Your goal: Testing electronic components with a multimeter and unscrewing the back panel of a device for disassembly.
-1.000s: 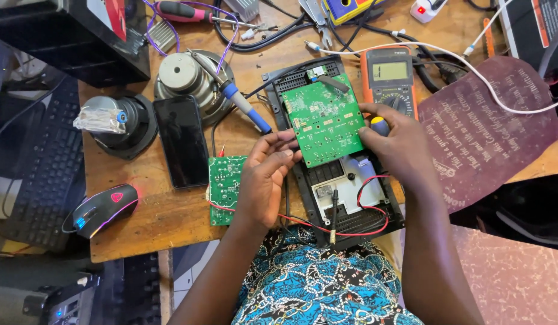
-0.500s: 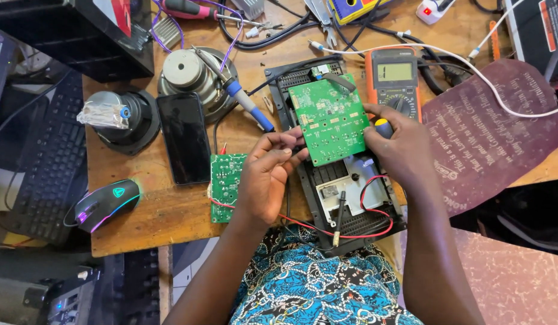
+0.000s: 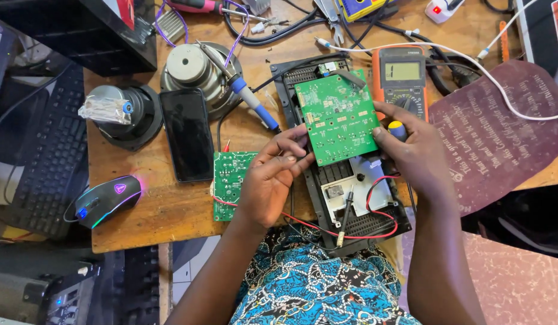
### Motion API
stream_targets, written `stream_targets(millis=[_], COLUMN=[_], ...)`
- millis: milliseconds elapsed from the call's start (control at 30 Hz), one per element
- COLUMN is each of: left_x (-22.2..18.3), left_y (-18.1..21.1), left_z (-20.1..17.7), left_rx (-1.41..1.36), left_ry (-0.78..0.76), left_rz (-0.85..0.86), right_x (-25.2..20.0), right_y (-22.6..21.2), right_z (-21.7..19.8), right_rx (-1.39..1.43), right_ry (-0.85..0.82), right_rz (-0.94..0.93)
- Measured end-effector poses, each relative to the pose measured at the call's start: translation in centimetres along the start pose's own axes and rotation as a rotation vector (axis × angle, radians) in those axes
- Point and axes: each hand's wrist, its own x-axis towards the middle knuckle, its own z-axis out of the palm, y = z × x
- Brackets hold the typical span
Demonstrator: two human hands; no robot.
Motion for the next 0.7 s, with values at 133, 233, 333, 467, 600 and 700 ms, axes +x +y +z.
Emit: stream_targets(millis=[133, 233, 333, 467, 600, 700], left_x=[0.0, 0.0, -0.1, -0.4, -0.6, -0.8], left_y=[0.0, 0.1, 0.0, -0.1, -0.4, -0.5], left_z=[-0.2, -0.3, -0.5, -0.9, -0.4, -0.2], left_rx=[-0.062, -0.074, -0.083, -0.016, 0.017, 0.112], left_ry=[-0.031, -0.06, -0.084, -0.098, -0.094, -0.054], left_rz=[-0.004, -0.004, -0.004, 0.02, 0.04, 0.061], right_x=[0.7, 1.0, 0.4, -0.3, -0.3, -0.4], right_y=[0.2, 0.1, 0.0, -0.8, -0.8, -1.0], right_z=[0.4, 0.5, 0.2, 0.4, 0.4, 0.9], right_rx=[-0.09, -0.139, -0.1, 0.06, 0.086, 0.067], right_ry=[0.042, 0.05, 0.029, 0.004, -0.004, 0.006], right_rz=[-0.015, -0.017, -0.008, -0.002, -0.007, -0.008])
